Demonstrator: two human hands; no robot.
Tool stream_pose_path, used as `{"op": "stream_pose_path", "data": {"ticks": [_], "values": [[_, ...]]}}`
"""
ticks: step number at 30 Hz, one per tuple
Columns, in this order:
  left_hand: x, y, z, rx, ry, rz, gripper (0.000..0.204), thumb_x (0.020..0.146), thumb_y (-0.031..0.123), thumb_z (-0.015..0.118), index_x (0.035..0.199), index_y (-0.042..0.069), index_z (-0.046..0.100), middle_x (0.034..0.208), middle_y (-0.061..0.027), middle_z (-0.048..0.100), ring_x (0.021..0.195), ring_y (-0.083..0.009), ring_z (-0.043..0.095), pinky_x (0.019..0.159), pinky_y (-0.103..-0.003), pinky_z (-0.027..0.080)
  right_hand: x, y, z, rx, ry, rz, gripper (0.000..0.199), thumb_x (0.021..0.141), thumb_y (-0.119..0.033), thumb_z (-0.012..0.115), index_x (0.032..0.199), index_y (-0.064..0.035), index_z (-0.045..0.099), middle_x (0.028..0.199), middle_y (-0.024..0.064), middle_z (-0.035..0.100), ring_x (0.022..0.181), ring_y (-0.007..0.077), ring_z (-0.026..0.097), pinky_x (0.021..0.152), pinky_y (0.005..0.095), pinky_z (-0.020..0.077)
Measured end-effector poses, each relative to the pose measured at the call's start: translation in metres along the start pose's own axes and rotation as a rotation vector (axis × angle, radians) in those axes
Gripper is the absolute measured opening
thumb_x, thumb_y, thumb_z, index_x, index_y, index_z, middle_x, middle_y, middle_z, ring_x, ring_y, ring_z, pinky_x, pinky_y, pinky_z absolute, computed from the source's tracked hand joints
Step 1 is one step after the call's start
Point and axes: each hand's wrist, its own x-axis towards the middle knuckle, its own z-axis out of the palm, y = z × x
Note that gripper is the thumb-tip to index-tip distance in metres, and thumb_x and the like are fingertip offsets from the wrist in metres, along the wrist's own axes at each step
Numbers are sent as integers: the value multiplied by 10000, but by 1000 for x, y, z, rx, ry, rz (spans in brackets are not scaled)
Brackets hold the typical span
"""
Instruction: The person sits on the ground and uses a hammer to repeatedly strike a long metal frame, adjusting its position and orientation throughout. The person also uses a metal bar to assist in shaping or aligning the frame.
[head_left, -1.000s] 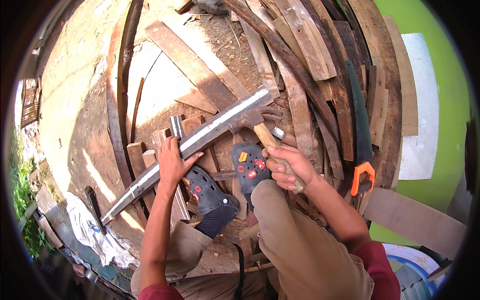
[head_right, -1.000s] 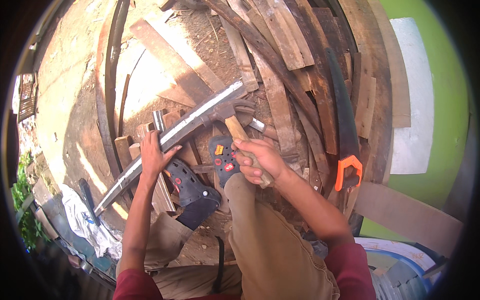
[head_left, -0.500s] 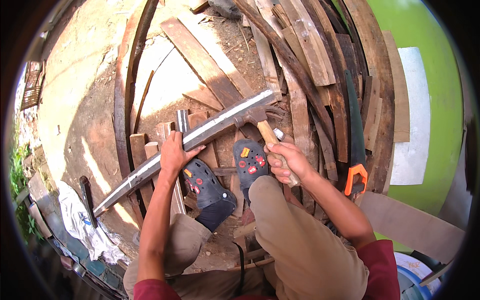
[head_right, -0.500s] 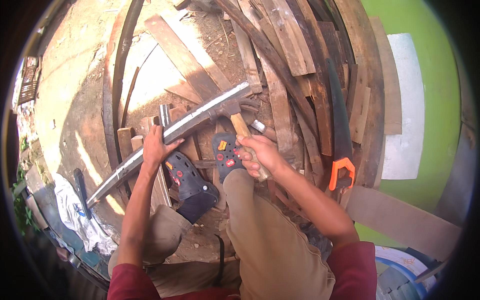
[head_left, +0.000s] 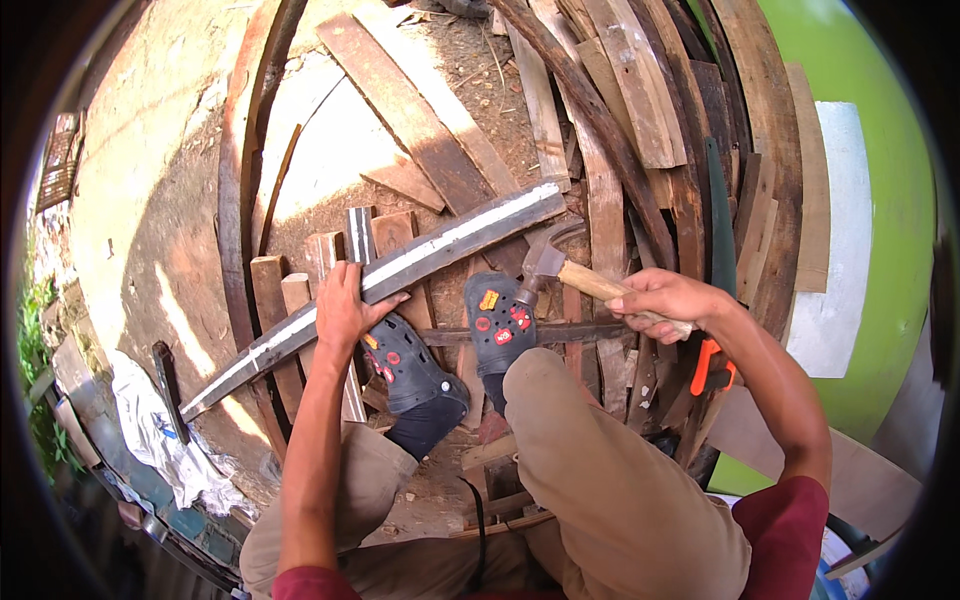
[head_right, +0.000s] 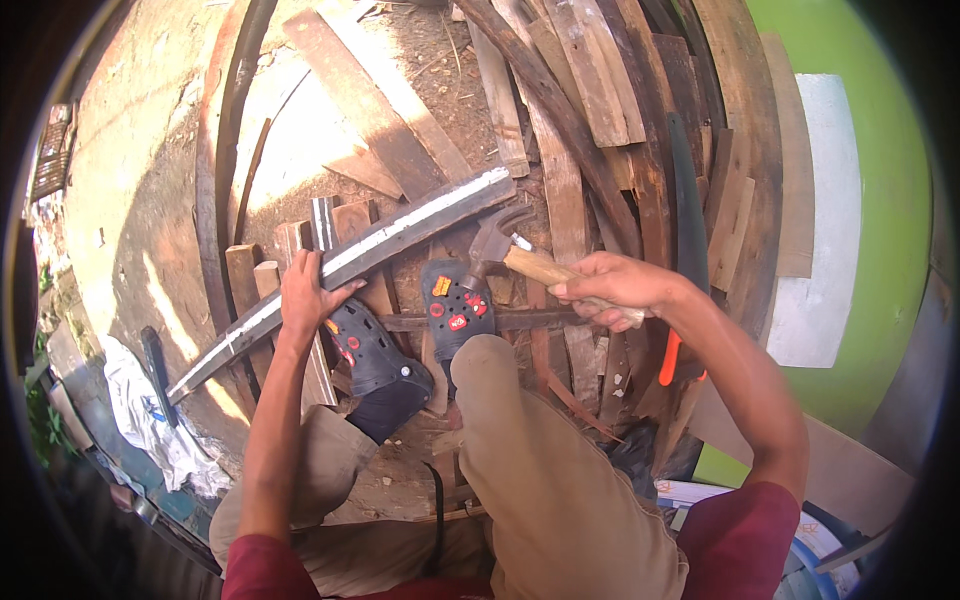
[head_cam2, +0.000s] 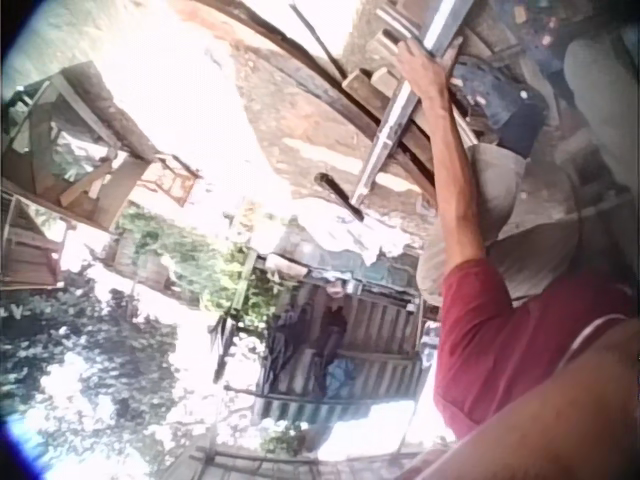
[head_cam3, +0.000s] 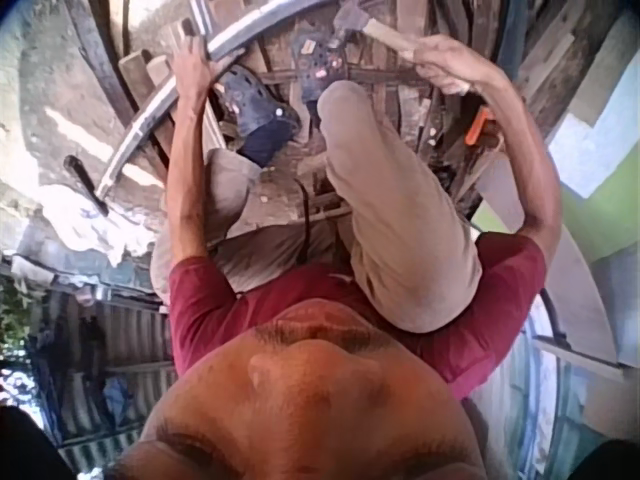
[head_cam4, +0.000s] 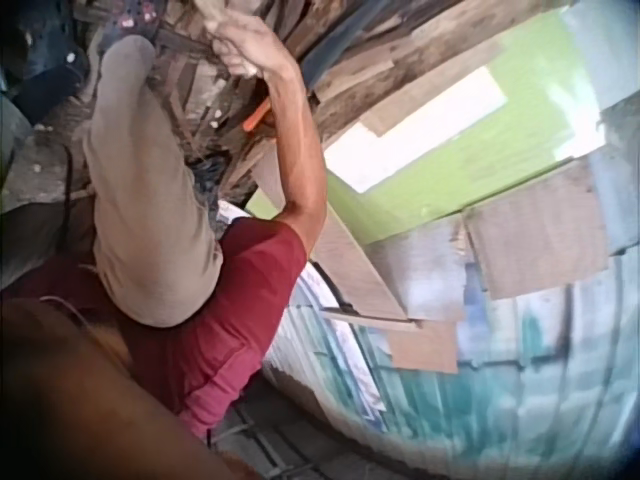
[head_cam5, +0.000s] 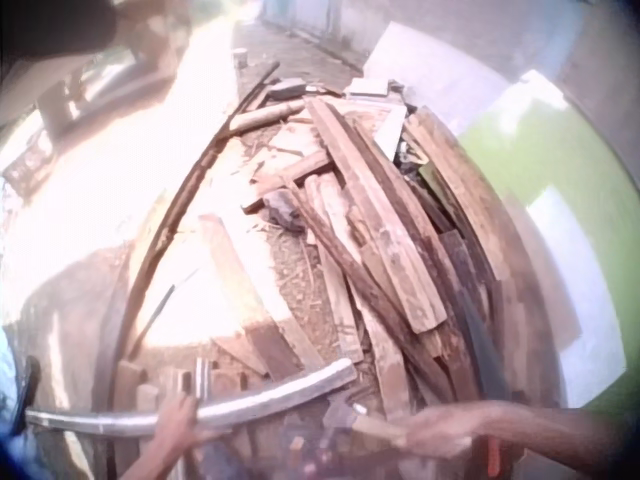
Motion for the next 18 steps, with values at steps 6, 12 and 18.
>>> {"op": "stream_pose_path", "data": {"ticks": [6,12,18], "values": [[6,0,-5,-63,9,24,713,635,539,893,1023,-6,647,926,-159,587,834,-374,637,734,-473,524,-7,-22,-7,-378,68,96,244,1031,-274,618,916,-80,528,641,-48,435,467,54,403,401,257,322],[14,-5,-12,-185,-77,-18,653,628,453,929,987,-23,664,911,-166,616,847,-373,661,750,-451,539,-10,-38,13,-424,82,66,263,1025,-287,595,915,-50,560,666,-33,464,492,67,449,424,280,381],[16,-5,-14,-190,-103,-43,676,630,488,918,980,-32,665,890,-163,603,841,-378,656,768,-465,535,-22,-72,-6,-728,79,163,288,1009,-302,605,896,-38,594,669,-25,494,504,73,477,436,289,419]]}}
